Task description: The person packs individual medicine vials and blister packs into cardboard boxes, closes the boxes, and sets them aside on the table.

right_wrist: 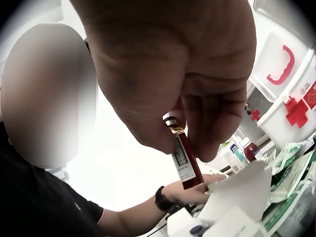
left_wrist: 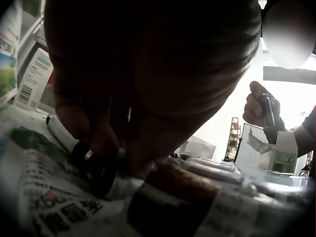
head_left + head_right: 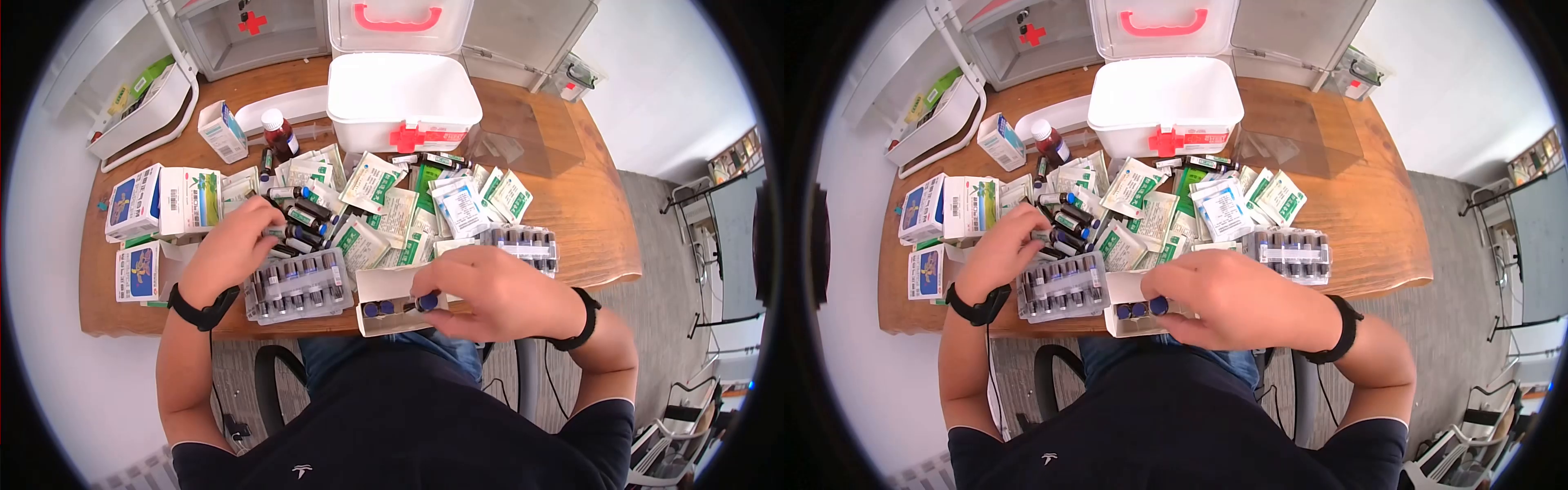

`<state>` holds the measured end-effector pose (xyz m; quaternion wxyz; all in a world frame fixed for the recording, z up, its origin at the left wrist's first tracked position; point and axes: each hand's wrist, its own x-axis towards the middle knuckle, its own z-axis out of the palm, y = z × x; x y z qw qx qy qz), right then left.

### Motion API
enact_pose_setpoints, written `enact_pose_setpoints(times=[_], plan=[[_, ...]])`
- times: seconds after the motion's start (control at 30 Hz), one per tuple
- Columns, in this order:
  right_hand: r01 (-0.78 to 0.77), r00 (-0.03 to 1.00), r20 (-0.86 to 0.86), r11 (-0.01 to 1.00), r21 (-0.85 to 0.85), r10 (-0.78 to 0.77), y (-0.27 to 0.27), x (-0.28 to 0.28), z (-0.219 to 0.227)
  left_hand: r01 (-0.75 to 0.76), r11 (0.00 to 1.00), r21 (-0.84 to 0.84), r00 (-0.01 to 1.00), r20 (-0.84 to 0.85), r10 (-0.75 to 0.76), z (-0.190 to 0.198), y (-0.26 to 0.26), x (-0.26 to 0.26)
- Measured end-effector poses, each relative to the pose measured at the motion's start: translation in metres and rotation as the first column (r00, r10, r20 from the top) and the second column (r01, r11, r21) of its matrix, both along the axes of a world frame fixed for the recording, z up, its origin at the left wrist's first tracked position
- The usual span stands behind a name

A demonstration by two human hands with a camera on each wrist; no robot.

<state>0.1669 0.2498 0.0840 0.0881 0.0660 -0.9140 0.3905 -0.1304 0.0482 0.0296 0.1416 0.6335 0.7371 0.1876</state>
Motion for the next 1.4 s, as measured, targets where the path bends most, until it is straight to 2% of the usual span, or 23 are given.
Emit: enact_pose_setpoints(times=[0.07,0.2,0.3,0.33,0.4,0.43,0.47,0.53,0.67,0.83,0.93,1.13,1.27,1.33,1.37,1.4], plan=[[-0.011,1.000,0.017,0.999,0.050,0.011,-0.003,0.005,-0.011,-0.115,0.990,0.083,0.986,0.129,0.104,0.006,0.000,0.005],[-0.041,0.992,-0.110,0.983,0.180,0.062,-0.008,-0.001,-0.026,-0.164,0.980,0.117,0.959,0.253,0.130,0.022,-0.001,0.024],[-0.033,0.989,-0.130,0.959,0.281,0.073,-0.012,-0.001,-0.032,-0.178,0.941,0.289,0.895,0.445,0.032,0.020,-0.003,0.046],[-0.013,0.991,-0.121,0.944,0.330,0.055,-0.013,-0.001,-0.032,-0.178,0.941,0.289,0.895,0.445,0.032,0.021,-0.003,0.055],[0.010,0.988,-0.152,0.956,0.292,0.036,-0.013,0.000,-0.032,-0.101,0.929,0.357,0.886,0.457,-0.079,0.028,-0.002,0.073],[0.032,0.983,-0.182,0.967,0.253,0.016,-0.013,0.000,-0.031,0.002,0.935,0.356,0.907,0.392,-0.151,0.032,-0.001,0.079],[0.032,0.983,-0.182,0.967,0.253,0.015,-0.010,0.001,-0.028,0.002,0.934,0.356,0.907,0.393,-0.152,0.033,0.003,0.085],[0.105,0.979,-0.198,0.967,0.231,-0.059,0.002,0.006,-0.016,0.218,0.896,0.388,0.910,0.250,-0.330,0.034,0.011,0.100],[0.198,0.966,-0.203,0.959,0.202,-0.157,0.012,0.013,-0.004,0.314,0.853,0.416,0.901,0.153,-0.406,0.030,0.034,0.129],[0.209,0.963,-0.208,0.963,0.172,-0.172,0.015,0.021,-0.004,0.402,0.866,0.297,0.890,0.093,-0.446,0.019,0.048,0.139],[0.214,0.959,-0.219,0.964,0.156,-0.177,0.016,0.022,-0.006,0.430,0.845,0.318,0.889,0.014,-0.458,0.010,0.052,0.140],[0.214,0.956,-0.233,0.968,0.134,-0.179,0.019,0.019,-0.009,0.446,0.855,0.264,0.895,-0.119,-0.430,0.009,0.050,0.139],[0.199,0.962,-0.208,0.975,0.103,-0.175,0.025,0.007,-0.008,0.376,0.886,0.273,0.924,-0.040,-0.380,0.017,0.044,0.140],[0.194,0.966,-0.192,0.976,0.100,-0.173,0.032,-0.004,-0.006,0.266,0.900,0.346,0.955,0.035,-0.296,0.023,0.038,0.121],[0.179,0.972,-0.174,0.975,0.132,-0.155,0.037,-0.013,-0.007,0.199,0.913,0.355,0.979,-0.036,-0.200,0.023,0.033,0.106],[0.164,0.978,-0.155,0.973,0.164,-0.139,0.041,-0.023,-0.009,0.106,0.943,0.315,0.994,-0.037,-0.099,0.026,0.030,0.090]])
